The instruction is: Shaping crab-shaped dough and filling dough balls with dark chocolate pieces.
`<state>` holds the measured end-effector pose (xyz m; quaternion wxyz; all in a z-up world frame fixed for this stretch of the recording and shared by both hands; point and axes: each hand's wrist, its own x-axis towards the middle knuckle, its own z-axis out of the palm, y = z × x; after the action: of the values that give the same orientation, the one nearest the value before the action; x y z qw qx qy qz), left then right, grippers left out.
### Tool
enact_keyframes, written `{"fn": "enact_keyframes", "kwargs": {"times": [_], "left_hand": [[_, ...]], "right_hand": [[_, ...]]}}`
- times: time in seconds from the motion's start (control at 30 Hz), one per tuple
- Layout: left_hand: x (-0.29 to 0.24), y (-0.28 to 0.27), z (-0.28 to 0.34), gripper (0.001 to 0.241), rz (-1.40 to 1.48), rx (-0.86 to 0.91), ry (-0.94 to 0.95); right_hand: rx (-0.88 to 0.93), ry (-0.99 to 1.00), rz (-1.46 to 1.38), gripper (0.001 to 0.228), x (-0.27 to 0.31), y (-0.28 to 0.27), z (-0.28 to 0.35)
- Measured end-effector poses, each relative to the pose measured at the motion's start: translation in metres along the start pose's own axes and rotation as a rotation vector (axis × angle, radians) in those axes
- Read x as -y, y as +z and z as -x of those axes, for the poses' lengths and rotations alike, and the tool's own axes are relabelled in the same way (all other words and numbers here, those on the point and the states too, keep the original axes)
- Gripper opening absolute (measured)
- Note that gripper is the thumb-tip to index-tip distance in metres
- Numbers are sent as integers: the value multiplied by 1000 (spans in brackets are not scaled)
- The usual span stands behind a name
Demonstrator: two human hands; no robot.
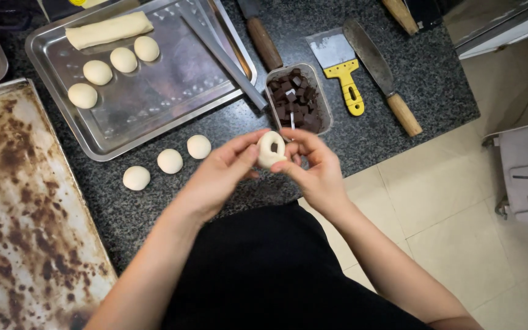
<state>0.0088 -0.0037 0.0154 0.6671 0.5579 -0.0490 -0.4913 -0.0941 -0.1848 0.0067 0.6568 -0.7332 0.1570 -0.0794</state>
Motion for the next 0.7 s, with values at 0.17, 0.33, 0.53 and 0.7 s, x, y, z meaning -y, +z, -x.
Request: {"fn": "enact_keyframes", "kwargs": {"times": [0.17, 0.33, 0.53, 0.7], "left_hand": [[9, 15, -1, 48, 133, 2, 173], [33, 8, -12, 49, 157, -41, 122], [19, 3, -7, 52, -147, -111, 248], [14, 3, -3, 51, -243, -132, 240]], "right_hand": [[-89, -185, 280, 21, 3, 1, 2], [-59, -562, 617, 17, 25, 6, -3], [56, -83, 46, 36, 13, 17, -3], [59, -175, 304, 23, 26, 18, -4]]}}
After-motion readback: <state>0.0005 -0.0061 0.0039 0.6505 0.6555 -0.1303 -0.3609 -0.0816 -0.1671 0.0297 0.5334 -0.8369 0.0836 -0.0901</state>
